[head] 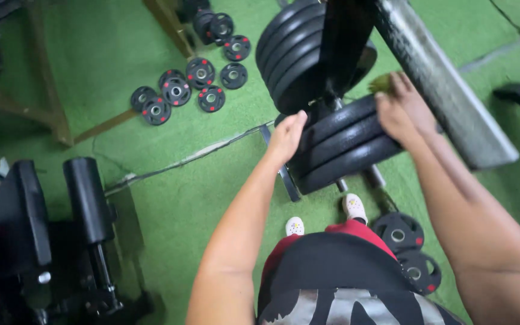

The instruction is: Cleaning and wiping down gym machines and weight plates using a spray bottle and a cloth.

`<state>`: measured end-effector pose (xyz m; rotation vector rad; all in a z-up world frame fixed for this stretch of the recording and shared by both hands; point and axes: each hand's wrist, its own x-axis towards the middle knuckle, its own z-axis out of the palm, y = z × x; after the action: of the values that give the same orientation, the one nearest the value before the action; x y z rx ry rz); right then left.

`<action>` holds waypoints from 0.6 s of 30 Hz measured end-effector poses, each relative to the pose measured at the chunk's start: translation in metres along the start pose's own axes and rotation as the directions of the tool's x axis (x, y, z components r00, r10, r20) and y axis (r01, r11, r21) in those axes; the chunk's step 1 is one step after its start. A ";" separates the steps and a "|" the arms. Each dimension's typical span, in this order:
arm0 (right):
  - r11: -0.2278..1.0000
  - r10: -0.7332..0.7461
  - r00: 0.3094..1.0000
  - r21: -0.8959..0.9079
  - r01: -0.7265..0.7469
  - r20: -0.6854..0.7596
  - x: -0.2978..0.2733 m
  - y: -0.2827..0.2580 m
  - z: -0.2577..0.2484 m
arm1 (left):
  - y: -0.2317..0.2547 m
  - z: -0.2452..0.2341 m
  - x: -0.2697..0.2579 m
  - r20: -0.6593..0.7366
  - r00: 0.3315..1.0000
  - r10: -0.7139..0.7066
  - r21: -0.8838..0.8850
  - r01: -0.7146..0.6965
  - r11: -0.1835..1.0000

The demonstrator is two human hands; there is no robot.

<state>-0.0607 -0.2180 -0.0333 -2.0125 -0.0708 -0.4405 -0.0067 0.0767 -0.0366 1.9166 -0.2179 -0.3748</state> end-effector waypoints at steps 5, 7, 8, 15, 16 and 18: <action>0.513 0.112 0.983 -0.855 0.069 0.147 -0.018 -0.201 0.074 | 0.001 -0.004 0.021 0.037 0.980 0.197 -0.062 -0.195 0.979; 0.562 0.132 0.960 -0.816 0.132 0.247 -0.058 -0.162 0.128 | 0.024 -0.002 0.011 0.023 0.961 0.274 -0.043 -0.273 0.961; 0.614 0.138 0.925 -0.763 0.201 0.355 -0.077 -0.142 0.154 | 0.037 -0.001 0.005 -0.001 0.938 0.346 -0.023 -0.346 0.938; 0.363 -0.232 0.791 -0.704 0.610 0.566 -0.157 -0.075 0.188 | 0.062 0.014 -0.021 0.050 0.926 0.374 0.300 -0.371 0.879; 0.492 -0.130 0.820 -0.682 0.542 0.558 -0.134 -0.111 0.163 | 0.063 0.012 -0.022 0.049 0.935 0.352 0.313 -0.349 0.883; 0.612 -0.014 0.834 -0.655 0.444 0.552 -0.098 -0.162 0.122 | 0.052 0.014 -0.023 0.059 0.945 0.322 0.323 -0.323 0.890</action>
<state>-0.1565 -0.0222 0.0222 -2.9671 -0.5796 -0.0729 -0.0314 0.0531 0.0108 2.1593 -0.6276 -0.1205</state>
